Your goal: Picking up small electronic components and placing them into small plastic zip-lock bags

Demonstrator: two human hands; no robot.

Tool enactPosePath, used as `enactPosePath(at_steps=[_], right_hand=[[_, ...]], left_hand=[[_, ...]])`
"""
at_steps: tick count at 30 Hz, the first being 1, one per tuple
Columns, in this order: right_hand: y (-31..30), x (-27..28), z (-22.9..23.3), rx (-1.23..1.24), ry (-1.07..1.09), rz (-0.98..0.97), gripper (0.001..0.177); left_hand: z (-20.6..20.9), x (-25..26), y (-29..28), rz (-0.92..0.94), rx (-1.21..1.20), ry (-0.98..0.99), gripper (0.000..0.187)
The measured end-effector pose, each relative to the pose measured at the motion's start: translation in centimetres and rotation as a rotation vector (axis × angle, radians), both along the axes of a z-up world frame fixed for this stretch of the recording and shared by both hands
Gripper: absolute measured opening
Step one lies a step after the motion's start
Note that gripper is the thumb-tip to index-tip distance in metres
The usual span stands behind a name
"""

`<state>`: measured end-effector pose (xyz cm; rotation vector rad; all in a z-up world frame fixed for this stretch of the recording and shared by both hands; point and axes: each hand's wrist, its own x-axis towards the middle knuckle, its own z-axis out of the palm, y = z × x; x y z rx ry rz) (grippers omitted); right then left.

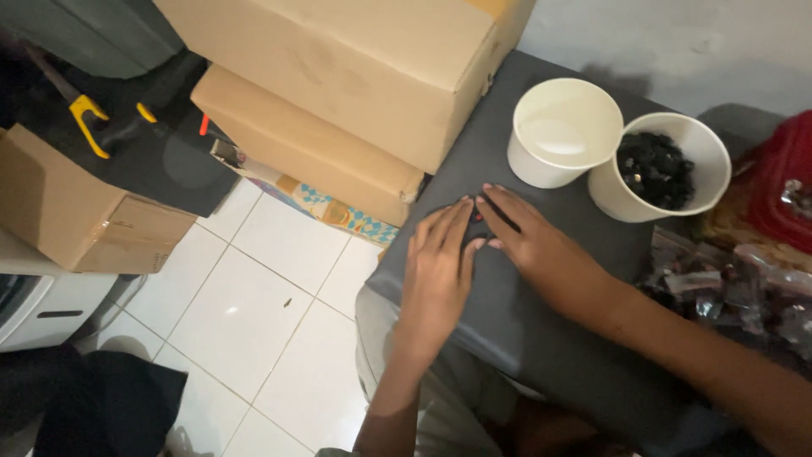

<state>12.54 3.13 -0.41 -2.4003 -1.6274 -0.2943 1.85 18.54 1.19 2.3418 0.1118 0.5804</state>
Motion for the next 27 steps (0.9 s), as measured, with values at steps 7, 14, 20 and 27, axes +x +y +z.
enactPosePath(at_steps=[7,14,20,27], right_hand=[[-1.4,-3.4,4.5,-0.061,-0.090,-0.079,0.035],[-6.0,-3.2,2.6,-0.006,-0.013,-0.085,0.030],[-7.1,-3.8,2.1,0.191,0.097,-0.126,0.031],[-8.9,-3.8,-1.2,0.155,0.242,-0.216,0.034]], left_hand=[[0.4,-0.7,-1.8,-0.040,-0.129,-0.020,0.034],[0.9,-1.7,-4.9,-0.111,-0.198,-0.033,0.025],[0.6,-1.7,-6.3,-0.099,-0.168,-0.057,0.024],[1.6,-2.7,-7.6,-0.127,-0.178,-0.014,0.025]])
